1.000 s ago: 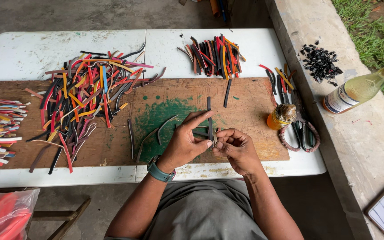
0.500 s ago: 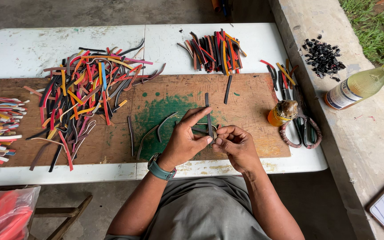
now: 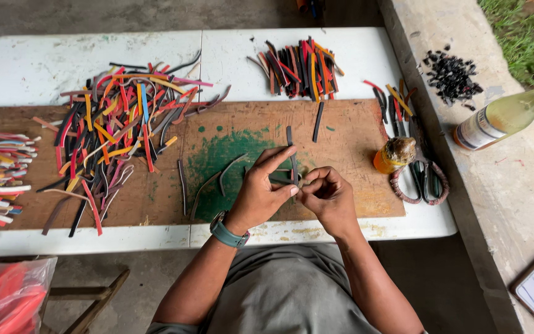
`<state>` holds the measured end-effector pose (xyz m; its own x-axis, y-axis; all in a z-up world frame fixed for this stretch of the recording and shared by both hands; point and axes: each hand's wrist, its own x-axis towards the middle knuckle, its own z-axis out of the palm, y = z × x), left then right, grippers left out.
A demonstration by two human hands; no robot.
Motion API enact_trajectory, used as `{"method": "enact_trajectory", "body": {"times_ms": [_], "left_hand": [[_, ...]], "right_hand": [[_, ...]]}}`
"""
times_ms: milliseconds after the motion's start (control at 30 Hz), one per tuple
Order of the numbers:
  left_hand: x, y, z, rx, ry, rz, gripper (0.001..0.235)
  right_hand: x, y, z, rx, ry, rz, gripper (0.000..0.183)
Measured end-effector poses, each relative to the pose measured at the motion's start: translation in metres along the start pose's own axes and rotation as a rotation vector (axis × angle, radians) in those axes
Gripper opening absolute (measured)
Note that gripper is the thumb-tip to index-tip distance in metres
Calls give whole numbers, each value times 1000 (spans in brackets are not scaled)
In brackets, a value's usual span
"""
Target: The person repeatedly picks up pairs of colored rubber strips, aligns them, and places them on a wooden board. They handle multiple strip pairs one at a time, occasionally adjusting their position before setting them down.
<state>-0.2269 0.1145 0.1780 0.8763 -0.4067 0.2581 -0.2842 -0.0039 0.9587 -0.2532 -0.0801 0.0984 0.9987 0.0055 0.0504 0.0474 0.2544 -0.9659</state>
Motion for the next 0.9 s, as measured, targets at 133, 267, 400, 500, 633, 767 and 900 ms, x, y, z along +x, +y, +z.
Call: {"method": "enact_trajectory", "body": {"times_ms": [133,267,400,500,633,767,900], "left_hand": [[7,13,-8,1,-92,25,74],[9,17,-8,-9,-169,1,74],[10,22,-13,30,-144,-1,73],[8,24,-18,53,-119,2,72],[12,29,-23,181,-25,94,71],[13,32,-21,140,-75,40,73],[7,30,-14,97,-134,40,73]], "right_hand": [[1,-20,-10,369,-104,293,33],[6,-17,-8,286,-164,353,42],[13,-14,-6,382,-92,400,46],[6,-13,-2,331,-8,437,42],[-13,-10,8,-7,260,139,47],[-13,-6,6,187,-1,287,35],[6,-6,1,386,-75,188,20]]}}
